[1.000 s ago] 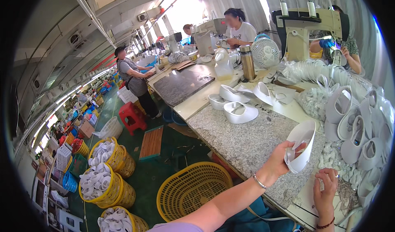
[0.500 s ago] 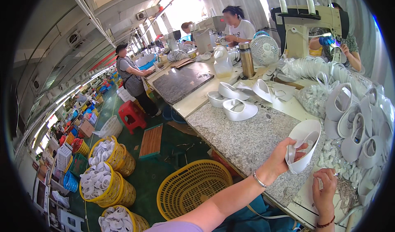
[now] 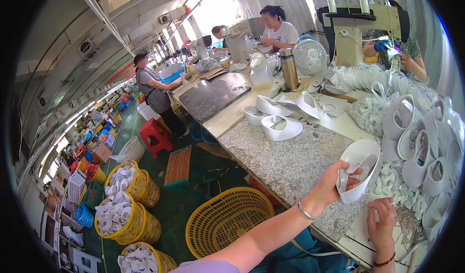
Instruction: The person is assembling parts of a shoe, using a hammer and manual dexterity to shape and fit components.
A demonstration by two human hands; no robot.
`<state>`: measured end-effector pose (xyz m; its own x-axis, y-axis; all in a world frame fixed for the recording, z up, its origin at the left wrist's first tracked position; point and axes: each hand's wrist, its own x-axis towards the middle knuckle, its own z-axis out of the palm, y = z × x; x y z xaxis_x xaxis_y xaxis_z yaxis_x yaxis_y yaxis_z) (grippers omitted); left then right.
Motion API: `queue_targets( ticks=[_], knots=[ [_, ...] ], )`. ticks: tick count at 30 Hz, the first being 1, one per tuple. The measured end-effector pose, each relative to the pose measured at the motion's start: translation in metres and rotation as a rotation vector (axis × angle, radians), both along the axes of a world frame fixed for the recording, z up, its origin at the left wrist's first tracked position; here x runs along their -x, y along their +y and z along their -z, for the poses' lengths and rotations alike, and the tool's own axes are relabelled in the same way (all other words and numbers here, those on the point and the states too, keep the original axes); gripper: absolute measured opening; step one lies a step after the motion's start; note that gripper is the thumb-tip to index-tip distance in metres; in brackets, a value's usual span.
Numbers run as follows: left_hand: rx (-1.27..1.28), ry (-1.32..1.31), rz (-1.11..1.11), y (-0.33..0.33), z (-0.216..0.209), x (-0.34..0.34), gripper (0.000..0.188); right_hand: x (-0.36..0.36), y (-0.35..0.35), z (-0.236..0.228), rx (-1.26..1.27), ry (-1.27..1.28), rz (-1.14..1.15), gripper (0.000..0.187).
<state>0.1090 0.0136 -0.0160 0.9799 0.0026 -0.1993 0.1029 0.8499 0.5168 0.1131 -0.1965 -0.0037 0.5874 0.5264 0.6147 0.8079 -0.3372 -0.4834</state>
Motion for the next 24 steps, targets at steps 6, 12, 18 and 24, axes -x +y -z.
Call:
queue_targets(
  ticks=[6,12,18,24],
  knots=[
    [-0.034,-0.031,0.015,0.0014,0.0023,-0.0008,0.037,-0.0008,-0.0010,0.0010,0.022,0.038,-0.005,0.009],
    [-0.040,-0.036,0.020,0.0005,0.0011,-0.0003,0.037,0.0003,-0.0018,0.0023,0.047,0.058,-0.003,0.009],
    [-0.051,-0.035,0.021,0.0003,0.0001,-0.0001,0.037,0.0008,-0.0005,0.0004,0.040,0.046,-0.023,0.010],
    [-0.079,-0.040,0.013,0.0002,0.0000,0.0013,0.039,-0.0006,-0.0007,0.0036,0.027,0.033,-0.028,0.010]
  ],
)
